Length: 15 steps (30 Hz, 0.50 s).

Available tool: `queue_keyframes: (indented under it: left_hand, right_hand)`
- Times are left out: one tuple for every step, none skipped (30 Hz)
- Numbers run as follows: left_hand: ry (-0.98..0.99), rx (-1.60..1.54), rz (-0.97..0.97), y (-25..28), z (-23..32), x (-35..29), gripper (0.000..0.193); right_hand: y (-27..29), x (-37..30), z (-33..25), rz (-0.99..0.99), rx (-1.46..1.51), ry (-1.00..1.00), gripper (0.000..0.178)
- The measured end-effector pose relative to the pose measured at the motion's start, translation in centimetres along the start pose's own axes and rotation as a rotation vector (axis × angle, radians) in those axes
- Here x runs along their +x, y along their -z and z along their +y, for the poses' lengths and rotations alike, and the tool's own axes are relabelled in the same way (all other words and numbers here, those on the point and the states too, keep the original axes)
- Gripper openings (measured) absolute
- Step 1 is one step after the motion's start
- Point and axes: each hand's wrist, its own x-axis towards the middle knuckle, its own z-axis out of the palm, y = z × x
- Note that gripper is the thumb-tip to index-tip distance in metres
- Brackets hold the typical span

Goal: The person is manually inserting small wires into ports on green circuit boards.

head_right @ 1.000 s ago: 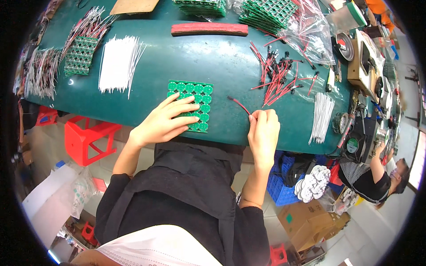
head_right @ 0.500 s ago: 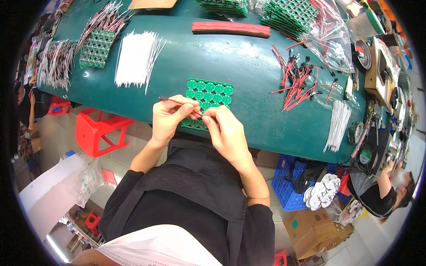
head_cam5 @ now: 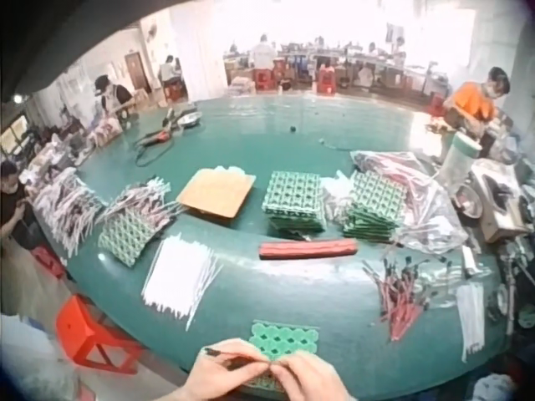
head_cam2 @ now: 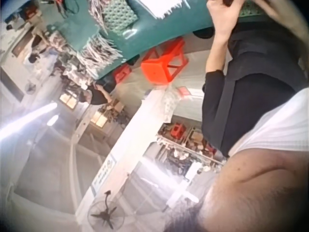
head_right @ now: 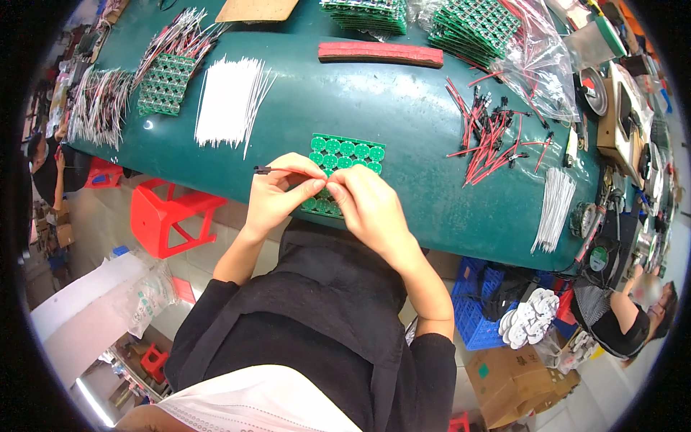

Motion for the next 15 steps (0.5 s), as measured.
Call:
queue_keyframes:
  left_hand:
    - [0.012, 0.049, 0.058, 0.0, -0.2, 0.2, 0.010]
    - [-0.021, 0.147, 0.160, 0.1, -0.7, 0.6, 0.010]
    - [0.008, 0.179, 0.198, 0.4, -0.9, 1.1, 0.010]
    - [0.037, 0.210, 0.230, 0.6, -1.3, 1.6, 0.010]
    - [0.055, 0.233, 0.265, 0.6, -1.6, 2.0, 0.009]
    - [0.051, 0.239, 0.271, 0.6, -2.0, 2.0, 0.009]
    - [0.027, 0.278, 0.268, 0.5, -2.2, 2.1, 0.010]
    - [0.004, 0.318, 0.266, 0.4, -2.4, 2.2, 0.010]
    - [-0.020, 0.321, 0.264, 0.4, -2.4, 2.3, 0.010]
    - [-0.021, 0.323, 0.265, 0.3, -2.5, 2.3, 0.010]
    - [-0.024, 0.326, 0.271, 0.3, -2.5, 2.2, 0.010]
    - [-0.026, 0.328, 0.277, 0.3, -2.5, 2.1, 0.010]
    - [-0.027, 0.329, 0.278, 0.2, -2.5, 2.1, 0.010]
    - [-0.041, 0.329, 0.286, 0.2, -2.6, 2.0, 0.010]
    - [-0.055, 0.329, 0.295, 0.2, -2.6, 2.0, 0.010]
  right_hand:
    - [0.3, 0.2, 0.4, 0.002, -0.070, 0.025, 0.008]
    - [1.1, 0.5, 1.3, 0.072, -0.162, 0.056, 0.009]
    - [2.4, 0.9, 1.8, 0.125, -0.375, 0.046, 0.012]
    - [4.2, 1.1, 2.2, 0.144, -0.572, 0.018, 0.025]
    - [5.8, 0.9, 3.2, 0.153, -0.725, 0.008, 0.037]
    - [7.1, 0.7, 4.0, 0.108, -0.828, -0.013, 0.041]
    - [8.1, 0.2, 4.7, 0.092, -0.911, -0.057, 0.042]
    - [8.6, -0.4, 5.3, 0.063, -0.944, -0.108, 0.041]
    - [8.8, -0.6, 5.6, 0.078, -0.915, -0.106, 0.035]
    - [8.9, -0.8, 5.9, 0.090, -0.884, -0.105, 0.030]
    - [8.9, -1.0, 6.3, 0.091, -0.882, -0.103, 0.030]
    - [8.9, -1.2, 6.6, 0.071, -0.882, -0.125, 0.026]
    - [8.9, -1.3, 6.8, 0.050, -0.883, -0.146, 0.022]
    - [8.8, -1.3, 6.9, 0.051, -0.882, -0.144, 0.022]
    - [8.7, -1.2, 6.9, 0.083, -0.870, -0.134, 0.019]
